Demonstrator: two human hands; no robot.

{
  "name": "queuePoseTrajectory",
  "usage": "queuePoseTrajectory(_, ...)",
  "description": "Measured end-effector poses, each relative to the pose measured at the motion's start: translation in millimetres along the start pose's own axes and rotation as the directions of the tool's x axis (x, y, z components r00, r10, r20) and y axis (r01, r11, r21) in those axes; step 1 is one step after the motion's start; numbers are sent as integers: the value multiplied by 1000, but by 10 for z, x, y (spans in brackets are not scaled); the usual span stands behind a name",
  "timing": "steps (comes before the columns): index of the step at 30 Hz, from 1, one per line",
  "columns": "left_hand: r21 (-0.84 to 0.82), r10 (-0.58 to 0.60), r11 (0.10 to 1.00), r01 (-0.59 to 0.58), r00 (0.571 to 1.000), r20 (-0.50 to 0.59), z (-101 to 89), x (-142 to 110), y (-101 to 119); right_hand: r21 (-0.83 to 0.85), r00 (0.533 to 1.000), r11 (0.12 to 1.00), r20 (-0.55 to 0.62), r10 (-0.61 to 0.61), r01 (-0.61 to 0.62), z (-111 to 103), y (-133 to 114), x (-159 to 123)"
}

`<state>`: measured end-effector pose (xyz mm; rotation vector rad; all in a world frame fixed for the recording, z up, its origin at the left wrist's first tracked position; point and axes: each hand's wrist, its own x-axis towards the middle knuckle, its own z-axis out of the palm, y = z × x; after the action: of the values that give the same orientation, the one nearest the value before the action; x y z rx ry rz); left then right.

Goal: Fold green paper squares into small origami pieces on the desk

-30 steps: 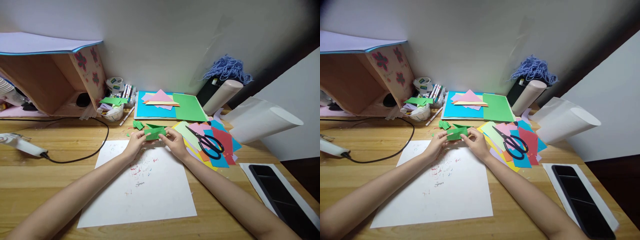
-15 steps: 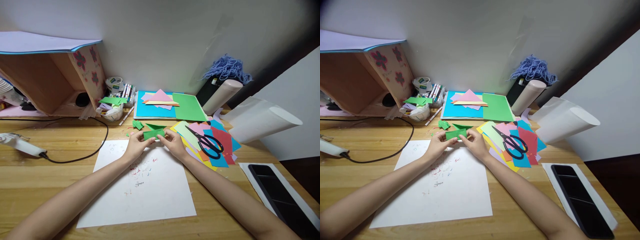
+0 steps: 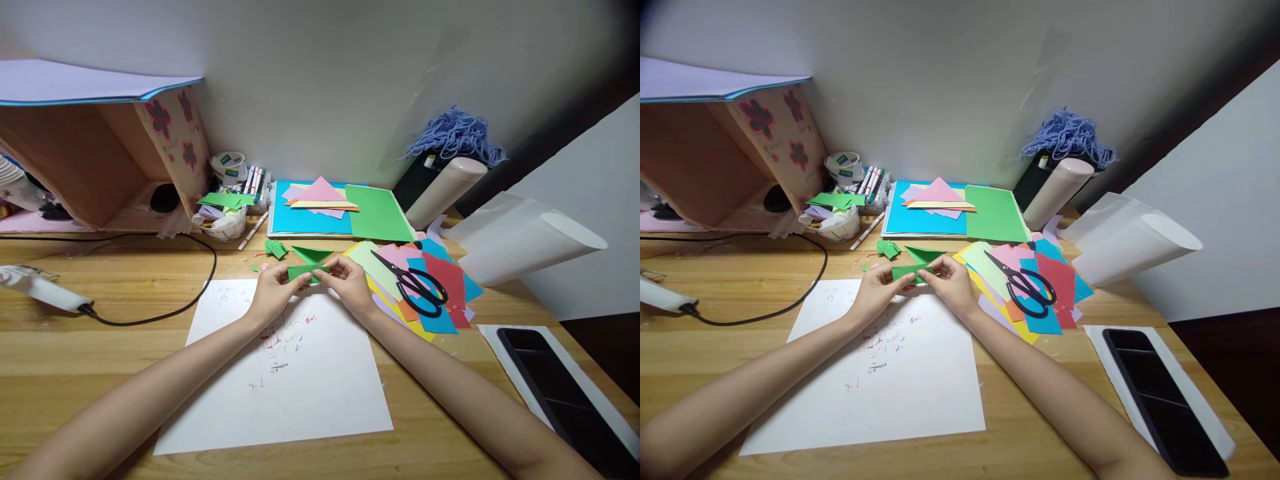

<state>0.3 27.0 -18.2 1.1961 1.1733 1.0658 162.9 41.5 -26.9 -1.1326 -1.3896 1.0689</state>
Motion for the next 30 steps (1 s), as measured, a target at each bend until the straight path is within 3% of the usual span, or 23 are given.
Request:
queuePoseTrajectory(8, 84, 136, 988, -132, 989, -54, -6, 6, 31, 50, 999, 998, 15, 35, -36, 16, -41, -23)
queuePoseTrajectory(14, 12, 80, 997, -79, 995, -56, 23, -15, 56, 29, 998, 998, -12, 65, -64, 26, -27, -15)
queuePoseTrajectory(24, 124, 74, 990, -63, 994, -85, -20, 8, -31, 48, 992, 993, -58, 112, -109, 35, 3, -6)
queuePoseTrajectory(30, -39, -43, 998, 41, 999, -31, 11, 1, 13, 95, 991, 990, -65, 114, -108, 34, 8, -1)
